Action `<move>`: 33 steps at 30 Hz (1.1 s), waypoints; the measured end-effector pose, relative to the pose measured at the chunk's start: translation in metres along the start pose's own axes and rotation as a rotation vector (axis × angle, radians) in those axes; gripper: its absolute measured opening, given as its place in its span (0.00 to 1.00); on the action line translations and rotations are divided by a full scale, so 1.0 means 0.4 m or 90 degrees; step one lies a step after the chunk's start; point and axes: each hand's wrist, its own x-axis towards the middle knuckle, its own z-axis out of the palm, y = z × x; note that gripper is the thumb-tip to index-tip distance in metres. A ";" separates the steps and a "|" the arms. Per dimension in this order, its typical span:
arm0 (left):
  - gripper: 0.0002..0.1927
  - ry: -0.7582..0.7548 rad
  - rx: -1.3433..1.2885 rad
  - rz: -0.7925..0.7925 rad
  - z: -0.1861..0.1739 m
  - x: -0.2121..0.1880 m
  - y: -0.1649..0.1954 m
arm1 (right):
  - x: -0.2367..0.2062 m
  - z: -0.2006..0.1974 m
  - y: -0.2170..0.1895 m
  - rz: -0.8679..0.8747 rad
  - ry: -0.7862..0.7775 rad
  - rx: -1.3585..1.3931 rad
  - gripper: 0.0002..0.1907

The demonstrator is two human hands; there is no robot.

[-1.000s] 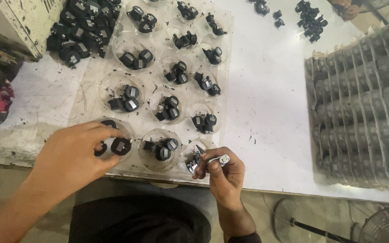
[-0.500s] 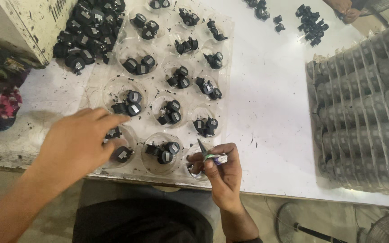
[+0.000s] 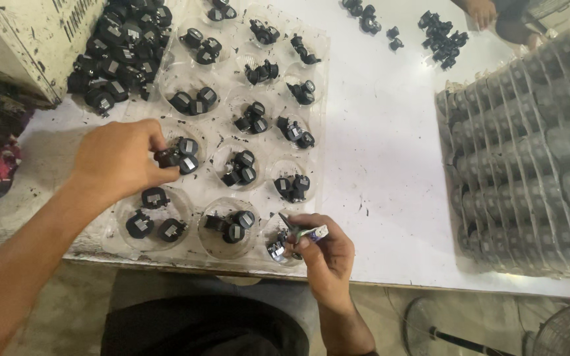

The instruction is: The person picks small black plastic components from molded trays on the workbench, applies adhesive to them with a glue tube, and places the treated parts into stacked molded trays. The person occasionally reaches across the table to gather more parts.

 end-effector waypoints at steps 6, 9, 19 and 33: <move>0.15 0.077 -0.656 0.006 0.010 -0.105 0.023 | 0.023 0.035 -0.009 -0.029 0.007 0.078 0.11; 0.17 0.053 -0.854 0.035 0.043 -0.166 0.073 | 0.020 0.070 -0.019 -0.019 -0.060 0.095 0.13; 0.27 -0.009 -0.835 0.080 0.074 -0.263 0.200 | -0.006 0.118 -0.030 -0.148 -0.186 0.121 0.07; 0.28 0.002 -0.786 0.149 0.047 -0.281 0.218 | 0.008 0.104 -0.045 -0.199 -0.233 0.050 0.07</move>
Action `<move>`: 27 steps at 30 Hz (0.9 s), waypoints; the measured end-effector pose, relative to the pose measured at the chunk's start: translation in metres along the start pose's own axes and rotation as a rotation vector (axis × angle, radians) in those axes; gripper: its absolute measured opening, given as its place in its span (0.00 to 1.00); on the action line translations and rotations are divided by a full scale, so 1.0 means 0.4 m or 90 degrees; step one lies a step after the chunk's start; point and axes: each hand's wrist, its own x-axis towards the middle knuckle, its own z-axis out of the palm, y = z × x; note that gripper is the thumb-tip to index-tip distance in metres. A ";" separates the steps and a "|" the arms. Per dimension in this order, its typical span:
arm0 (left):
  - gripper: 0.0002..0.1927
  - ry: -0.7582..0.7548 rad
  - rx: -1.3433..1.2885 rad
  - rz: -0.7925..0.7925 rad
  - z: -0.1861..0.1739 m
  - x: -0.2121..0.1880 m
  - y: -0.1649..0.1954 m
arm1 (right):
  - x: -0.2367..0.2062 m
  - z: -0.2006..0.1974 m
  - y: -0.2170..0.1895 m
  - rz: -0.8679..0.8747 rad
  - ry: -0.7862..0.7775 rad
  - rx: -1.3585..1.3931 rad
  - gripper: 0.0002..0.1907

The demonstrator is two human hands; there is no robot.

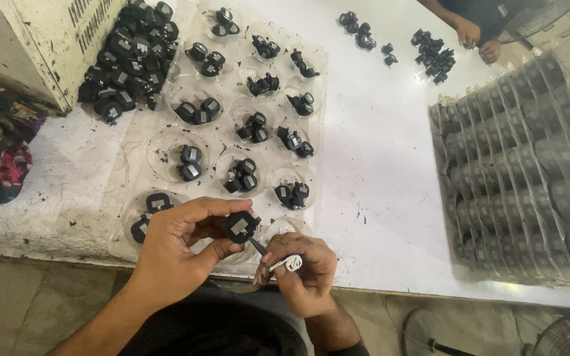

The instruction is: The person picks small black plastic components from molded trays on the workbench, applies adhesive to them with a glue tube, and places the treated parts into stacked molded trays. The person occasionally reaches across the table to gather more parts.

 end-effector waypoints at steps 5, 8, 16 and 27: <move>0.27 0.000 0.006 0.013 0.000 -0.003 -0.003 | 0.000 0.003 0.010 0.005 0.020 0.030 0.08; 0.27 0.000 -0.009 0.006 0.001 -0.003 -0.008 | 0.002 0.001 0.013 0.013 0.012 0.018 0.09; 0.27 -0.013 -0.028 -0.030 0.000 -0.005 -0.015 | -0.001 0.002 0.008 -0.034 0.001 -0.073 0.08; 0.26 -0.002 -0.053 -0.042 -0.005 -0.010 -0.027 | -0.011 0.019 0.017 -0.057 0.011 -0.088 0.09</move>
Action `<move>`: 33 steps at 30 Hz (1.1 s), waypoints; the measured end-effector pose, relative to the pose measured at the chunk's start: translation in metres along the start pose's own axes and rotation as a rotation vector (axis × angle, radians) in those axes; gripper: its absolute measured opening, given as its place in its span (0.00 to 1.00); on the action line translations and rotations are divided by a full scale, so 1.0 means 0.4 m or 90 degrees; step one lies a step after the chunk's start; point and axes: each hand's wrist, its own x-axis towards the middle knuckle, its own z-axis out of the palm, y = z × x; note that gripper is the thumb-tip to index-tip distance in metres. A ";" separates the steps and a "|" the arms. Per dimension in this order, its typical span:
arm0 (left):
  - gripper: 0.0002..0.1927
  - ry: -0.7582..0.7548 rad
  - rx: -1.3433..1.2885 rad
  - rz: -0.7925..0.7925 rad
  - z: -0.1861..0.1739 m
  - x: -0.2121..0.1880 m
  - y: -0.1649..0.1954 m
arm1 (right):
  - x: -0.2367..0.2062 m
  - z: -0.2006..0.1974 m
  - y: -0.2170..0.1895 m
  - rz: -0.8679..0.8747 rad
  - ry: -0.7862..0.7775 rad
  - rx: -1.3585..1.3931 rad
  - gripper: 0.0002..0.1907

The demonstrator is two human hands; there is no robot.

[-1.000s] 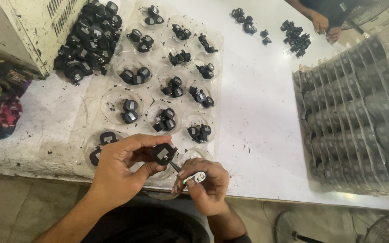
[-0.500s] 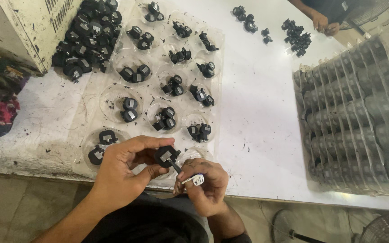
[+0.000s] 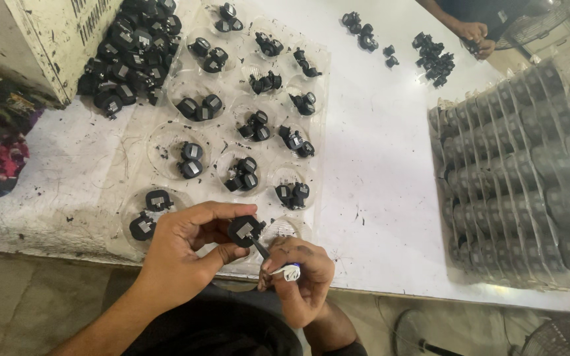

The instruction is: The person picks small black plastic components from molded trays on the workbench, applies adhesive to them with a glue tube, and places the treated parts into stacked molded trays. The person occasionally reaches across the table to gather more parts.

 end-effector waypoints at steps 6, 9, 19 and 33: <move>0.25 0.010 0.003 0.000 -0.001 0.000 -0.003 | -0.008 0.011 0.006 0.012 0.035 0.009 0.10; 0.26 0.017 -0.003 -0.001 0.001 -0.002 -0.007 | -0.013 0.012 0.008 0.000 0.028 -0.002 0.10; 0.26 0.028 -0.182 -0.106 0.023 -0.005 -0.068 | -0.043 0.013 0.024 0.016 0.057 0.036 0.08; 0.23 -0.107 -0.418 -0.191 0.021 0.006 -0.146 | -0.041 -0.024 0.032 0.027 0.115 0.091 0.07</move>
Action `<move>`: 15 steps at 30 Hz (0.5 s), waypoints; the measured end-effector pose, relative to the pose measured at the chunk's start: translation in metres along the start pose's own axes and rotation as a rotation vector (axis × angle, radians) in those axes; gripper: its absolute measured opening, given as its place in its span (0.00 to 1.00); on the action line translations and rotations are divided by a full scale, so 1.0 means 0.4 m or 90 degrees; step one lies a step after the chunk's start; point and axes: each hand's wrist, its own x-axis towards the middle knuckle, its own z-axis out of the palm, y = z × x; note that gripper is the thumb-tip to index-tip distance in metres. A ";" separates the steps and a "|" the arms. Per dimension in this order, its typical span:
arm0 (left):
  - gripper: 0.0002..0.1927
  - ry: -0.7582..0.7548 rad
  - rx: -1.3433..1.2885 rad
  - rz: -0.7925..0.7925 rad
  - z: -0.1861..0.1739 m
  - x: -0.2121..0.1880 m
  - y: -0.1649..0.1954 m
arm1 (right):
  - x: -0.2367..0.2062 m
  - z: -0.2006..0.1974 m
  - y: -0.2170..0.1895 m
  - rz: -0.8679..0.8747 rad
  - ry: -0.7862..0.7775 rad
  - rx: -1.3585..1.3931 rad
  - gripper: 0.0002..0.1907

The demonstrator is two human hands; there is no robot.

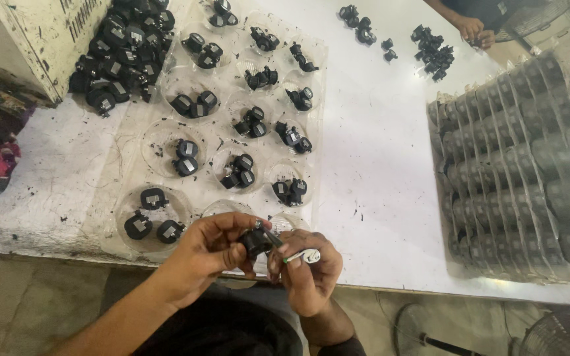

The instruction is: The person picks small black plastic components from molded trays on the workbench, applies adhesive to them with a glue tube, and places the treated parts into stacked molded trays. The person occasionally reaches across the table to gather more parts.

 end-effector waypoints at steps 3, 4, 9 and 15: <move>0.23 -0.004 0.019 -0.014 -0.028 0.041 0.014 | 0.019 -0.017 0.028 0.035 0.023 0.045 0.06; 0.23 -0.007 0.015 -0.020 -0.038 0.051 0.022 | 0.025 -0.021 0.036 0.061 0.023 0.063 0.06; 0.23 0.030 0.033 -0.045 -0.050 0.074 0.025 | 0.050 -0.027 0.060 0.112 0.059 0.123 0.06; 0.25 0.047 0.020 -0.053 -0.045 0.071 0.003 | 0.049 -0.022 0.053 0.079 0.049 0.079 0.05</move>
